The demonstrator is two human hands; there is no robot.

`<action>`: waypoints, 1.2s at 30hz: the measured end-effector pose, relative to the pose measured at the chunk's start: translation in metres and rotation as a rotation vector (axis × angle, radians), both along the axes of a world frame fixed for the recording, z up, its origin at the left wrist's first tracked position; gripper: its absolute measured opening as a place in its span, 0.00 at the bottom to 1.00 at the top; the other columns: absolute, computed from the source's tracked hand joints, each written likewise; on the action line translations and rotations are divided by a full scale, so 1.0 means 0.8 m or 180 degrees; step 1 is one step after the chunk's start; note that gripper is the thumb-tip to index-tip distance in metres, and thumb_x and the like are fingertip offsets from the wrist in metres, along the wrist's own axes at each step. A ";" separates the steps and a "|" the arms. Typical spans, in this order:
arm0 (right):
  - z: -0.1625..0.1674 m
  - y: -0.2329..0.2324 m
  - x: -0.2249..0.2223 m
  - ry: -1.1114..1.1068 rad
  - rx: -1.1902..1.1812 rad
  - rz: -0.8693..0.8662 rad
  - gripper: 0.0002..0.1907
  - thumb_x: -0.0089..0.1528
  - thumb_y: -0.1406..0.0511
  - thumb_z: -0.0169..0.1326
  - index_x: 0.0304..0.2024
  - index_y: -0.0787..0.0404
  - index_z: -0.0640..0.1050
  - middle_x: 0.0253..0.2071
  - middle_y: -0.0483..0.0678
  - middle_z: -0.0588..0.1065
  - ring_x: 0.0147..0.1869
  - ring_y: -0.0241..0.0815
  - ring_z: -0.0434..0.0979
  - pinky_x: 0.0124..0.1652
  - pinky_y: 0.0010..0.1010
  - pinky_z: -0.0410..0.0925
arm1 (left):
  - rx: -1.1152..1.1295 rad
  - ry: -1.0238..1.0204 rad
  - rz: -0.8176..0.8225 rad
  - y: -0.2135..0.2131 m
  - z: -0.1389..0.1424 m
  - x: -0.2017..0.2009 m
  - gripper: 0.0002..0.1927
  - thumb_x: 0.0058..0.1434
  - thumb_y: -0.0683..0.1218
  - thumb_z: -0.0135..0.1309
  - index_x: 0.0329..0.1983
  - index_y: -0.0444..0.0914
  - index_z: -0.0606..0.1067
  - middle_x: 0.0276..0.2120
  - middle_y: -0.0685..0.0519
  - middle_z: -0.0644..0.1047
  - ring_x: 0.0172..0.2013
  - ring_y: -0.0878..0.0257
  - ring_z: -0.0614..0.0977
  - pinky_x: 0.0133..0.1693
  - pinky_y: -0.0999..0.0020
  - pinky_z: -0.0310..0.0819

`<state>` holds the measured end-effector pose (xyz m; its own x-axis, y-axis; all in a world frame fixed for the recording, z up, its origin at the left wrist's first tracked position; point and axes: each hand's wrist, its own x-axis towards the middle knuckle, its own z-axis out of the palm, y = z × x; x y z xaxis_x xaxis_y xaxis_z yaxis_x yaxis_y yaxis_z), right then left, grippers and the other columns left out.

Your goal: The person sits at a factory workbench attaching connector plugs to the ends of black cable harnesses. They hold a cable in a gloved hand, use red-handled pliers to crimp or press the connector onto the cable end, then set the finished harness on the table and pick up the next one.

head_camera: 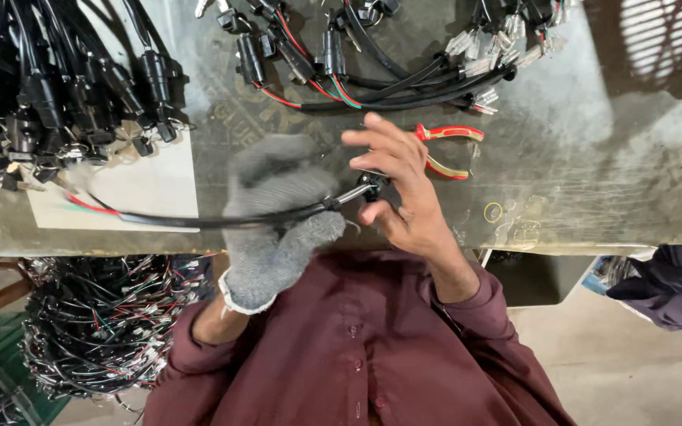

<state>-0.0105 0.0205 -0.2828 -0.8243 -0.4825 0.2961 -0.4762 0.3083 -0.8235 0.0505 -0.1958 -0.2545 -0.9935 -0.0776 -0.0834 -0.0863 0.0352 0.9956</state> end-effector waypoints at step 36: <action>-0.013 -0.011 0.037 -0.1019 -0.0421 -0.0192 0.19 0.68 0.68 0.52 0.61 0.67 0.70 0.35 0.48 0.69 0.36 0.42 0.69 0.40 0.32 0.66 | -0.1387 -0.0457 -0.0916 0.001 0.024 -0.052 0.18 0.60 0.51 0.66 0.47 0.36 0.78 0.35 0.52 0.83 0.31 0.56 0.84 0.35 0.65 0.76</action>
